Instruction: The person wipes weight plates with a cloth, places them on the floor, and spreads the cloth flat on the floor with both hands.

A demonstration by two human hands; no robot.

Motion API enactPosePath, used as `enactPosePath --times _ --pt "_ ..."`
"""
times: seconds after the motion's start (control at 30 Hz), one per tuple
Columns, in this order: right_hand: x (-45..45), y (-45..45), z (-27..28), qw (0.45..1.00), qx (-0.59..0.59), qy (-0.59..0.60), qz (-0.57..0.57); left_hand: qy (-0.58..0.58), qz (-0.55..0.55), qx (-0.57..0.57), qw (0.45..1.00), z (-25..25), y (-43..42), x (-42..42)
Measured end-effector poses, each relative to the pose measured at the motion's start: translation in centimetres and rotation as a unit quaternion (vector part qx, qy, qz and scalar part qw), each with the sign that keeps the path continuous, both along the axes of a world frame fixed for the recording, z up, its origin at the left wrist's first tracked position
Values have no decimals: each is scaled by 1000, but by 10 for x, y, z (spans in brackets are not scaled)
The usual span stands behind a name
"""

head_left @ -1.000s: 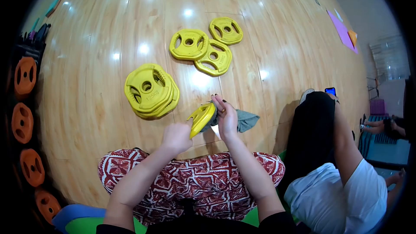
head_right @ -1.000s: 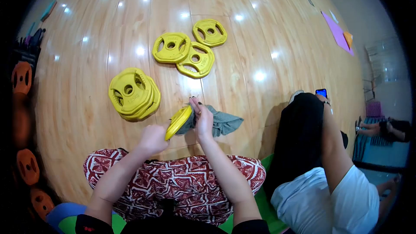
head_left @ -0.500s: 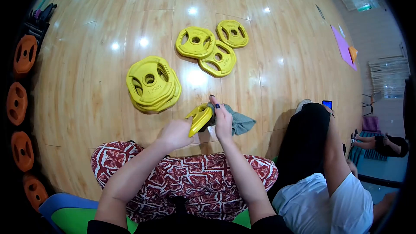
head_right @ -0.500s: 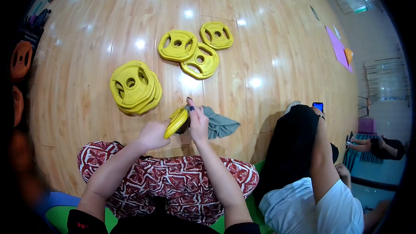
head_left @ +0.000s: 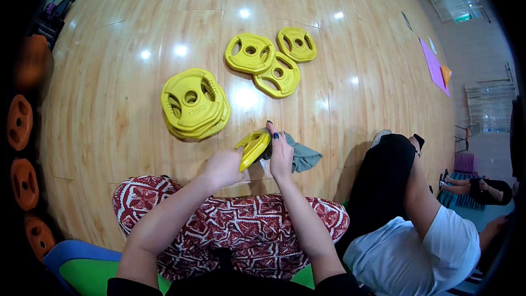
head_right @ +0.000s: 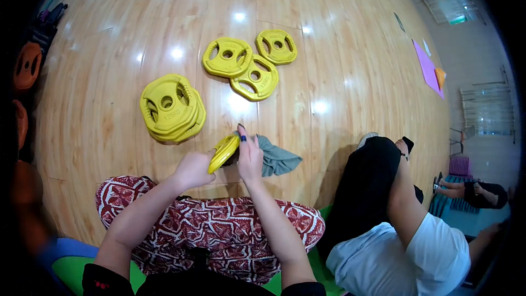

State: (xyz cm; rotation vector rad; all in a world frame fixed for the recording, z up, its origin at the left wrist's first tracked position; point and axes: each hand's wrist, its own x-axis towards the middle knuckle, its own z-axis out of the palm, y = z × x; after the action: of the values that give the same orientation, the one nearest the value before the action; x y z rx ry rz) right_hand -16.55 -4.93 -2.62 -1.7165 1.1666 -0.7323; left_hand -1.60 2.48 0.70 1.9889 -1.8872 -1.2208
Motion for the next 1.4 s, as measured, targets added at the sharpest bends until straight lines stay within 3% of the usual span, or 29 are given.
enactPosePath --times 0.07,0.2,0.27,0.3,0.37,0.43,0.53,0.57,0.67,0.8,0.87,1.1,1.23,1.37,1.4 --pt "-1 -3 -3 989 122 -51 -62 -10 -6 -7 1000 -1 1 -2" --pt "-4 11 5 991 102 -47 -69 -20 -11 -15 1000 -5 2 -3" --pt "-6 21 11 999 -36 -1 -16 -15 -12 -17 1000 -7 3 -2" --pt "-6 27 16 999 -35 -1 -15 -10 -15 -19 1000 -7 3 -2" --pt "-5 37 25 988 -142 37 46 -12 -14 -21 1000 -7 3 -2" --pt "-5 32 19 988 -143 42 39 -15 -17 -23 999 -8 4 -3" --pt "-1 12 5 998 40 -12 -49 -18 -23 -22 999 -6 3 -5" --pt "-1 8 1 998 39 -12 -50 -25 -27 -16 999 -2 2 -5" --pt "0 5 1 960 191 -167 -119 -30 -28 -10 999 2 2 -5" --pt "-1 28 17 981 124 -101 -108 -15 0 -36 999 -10 5 -6" --pt "-8 41 19 999 -33 11 -23 -24 -3 -31 999 -12 5 -8" --pt "-2 11 3 960 182 -150 -152 -68 -28 -42 996 -8 6 -20" --pt "-4 18 9 958 193 -152 -148 -65 -28 -28 997 -6 5 -17" --pt "-8 44 20 985 121 -52 -115 -55 -31 -51 997 -12 6 -16" --pt "-8 48 22 995 51 -22 -77 -47 -28 -35 998 -10 4 -15"
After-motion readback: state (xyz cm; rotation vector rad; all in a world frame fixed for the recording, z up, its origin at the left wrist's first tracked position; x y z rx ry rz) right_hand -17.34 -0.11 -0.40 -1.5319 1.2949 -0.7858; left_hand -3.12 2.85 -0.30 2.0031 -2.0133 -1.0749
